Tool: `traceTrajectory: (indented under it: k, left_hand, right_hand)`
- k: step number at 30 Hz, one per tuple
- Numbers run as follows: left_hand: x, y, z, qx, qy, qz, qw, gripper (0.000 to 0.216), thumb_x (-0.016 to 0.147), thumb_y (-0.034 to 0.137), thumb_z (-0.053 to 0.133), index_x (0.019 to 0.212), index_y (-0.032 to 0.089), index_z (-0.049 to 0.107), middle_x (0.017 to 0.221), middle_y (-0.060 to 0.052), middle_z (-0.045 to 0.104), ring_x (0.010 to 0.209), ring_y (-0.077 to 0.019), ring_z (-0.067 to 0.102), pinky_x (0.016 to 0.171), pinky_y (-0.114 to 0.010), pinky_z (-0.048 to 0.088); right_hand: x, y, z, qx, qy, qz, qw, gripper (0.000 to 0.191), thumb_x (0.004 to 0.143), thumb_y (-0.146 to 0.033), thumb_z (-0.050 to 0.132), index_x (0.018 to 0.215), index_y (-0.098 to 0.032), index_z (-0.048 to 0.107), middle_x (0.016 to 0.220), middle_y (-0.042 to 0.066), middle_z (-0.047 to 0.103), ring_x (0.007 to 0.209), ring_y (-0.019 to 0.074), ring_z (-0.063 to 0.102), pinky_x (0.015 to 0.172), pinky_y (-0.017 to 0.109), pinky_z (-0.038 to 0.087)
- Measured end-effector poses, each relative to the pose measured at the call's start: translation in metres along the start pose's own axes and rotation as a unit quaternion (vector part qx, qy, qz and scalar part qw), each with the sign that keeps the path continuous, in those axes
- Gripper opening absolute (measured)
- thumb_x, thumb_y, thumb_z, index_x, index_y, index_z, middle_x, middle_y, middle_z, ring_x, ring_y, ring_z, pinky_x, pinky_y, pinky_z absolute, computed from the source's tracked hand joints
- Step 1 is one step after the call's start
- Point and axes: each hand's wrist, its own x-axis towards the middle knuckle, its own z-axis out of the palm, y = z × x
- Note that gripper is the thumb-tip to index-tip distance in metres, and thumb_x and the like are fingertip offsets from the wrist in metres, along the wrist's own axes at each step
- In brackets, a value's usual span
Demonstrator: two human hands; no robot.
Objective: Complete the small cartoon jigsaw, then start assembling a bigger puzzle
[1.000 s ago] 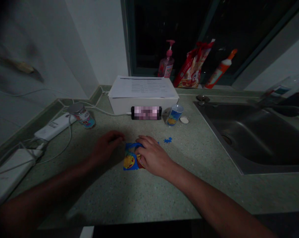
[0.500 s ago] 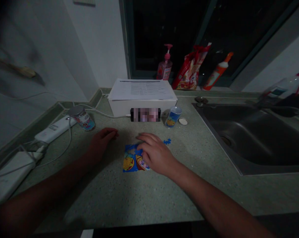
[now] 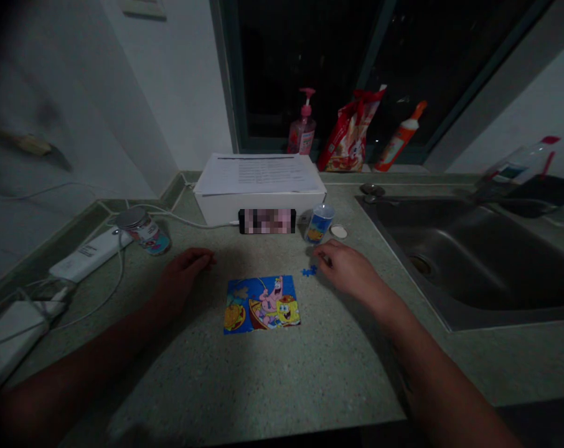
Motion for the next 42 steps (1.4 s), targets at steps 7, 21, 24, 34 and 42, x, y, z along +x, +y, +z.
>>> traceTrajectory:
  k: [7,21,24,34,42]
  left_hand:
    - [0.0,0.0,-0.001,0.019,0.001,0.009,1.0,0.029,0.081,0.049,0.069,0.092,0.022,0.073,0.089,-0.006,0.08,0.087,-0.0257,0.074,0.086,-0.041,0.06]
    - [-0.001,0.0,0.0,0.026,-0.005,0.016,1.0,0.028,0.083,0.048,0.067,0.092,0.023,0.073,0.092,-0.007,0.08,0.091,-0.0257,0.073,0.088,-0.041,0.058]
    - [0.0,-0.001,0.0,0.02,-0.005,0.01,1.0,0.03,0.081,0.05,0.067,0.092,0.022,0.072,0.091,-0.007,0.079,0.087,-0.025,0.073,0.086,-0.041,0.059]
    - [0.0,-0.002,0.0,0.029,-0.007,0.015,0.999,0.025,0.082,0.045,0.065,0.093,0.023,0.072,0.091,-0.006,0.079,0.087,-0.025,0.073,0.086,-0.041,0.058]
    - [-0.001,-0.001,0.001,0.017,-0.008,0.01,1.0,0.028,0.081,0.048,0.066,0.093,0.023,0.072,0.091,-0.006,0.08,0.088,-0.0256,0.072,0.086,-0.041,0.057]
  right_hand:
    - [-0.004,-0.001,0.008,-0.017,-0.054,0.017,0.998,0.029,0.091,-0.013,0.062,0.112,-0.022,0.08,0.115,0.011,0.079,0.099,0.0271,0.077,0.09,0.038,0.059]
    - [-0.006,-0.001,0.015,-0.035,-0.037,0.001,0.999,0.017,0.091,-0.021,0.067,0.104,-0.024,0.077,0.105,0.009,0.075,0.086,0.0246,0.075,0.079,0.039,0.061]
    - [-0.006,0.001,0.016,-0.034,-0.04,0.003,0.999,0.016,0.09,-0.022,0.068,0.104,-0.024,0.076,0.103,0.009,0.075,0.085,0.0242,0.075,0.077,0.039,0.062]
    - [-0.004,0.001,0.015,-0.021,-0.067,0.029,0.997,0.014,0.091,-0.024,0.067,0.103,-0.022,0.073,0.105,0.011,0.073,0.087,0.0269,0.074,0.082,0.045,0.061]
    - [-0.005,-0.003,0.011,-0.021,-0.073,0.031,0.997,0.022,0.088,-0.016,0.065,0.106,-0.023,0.075,0.109,0.011,0.073,0.091,0.0272,0.074,0.084,0.042,0.059]
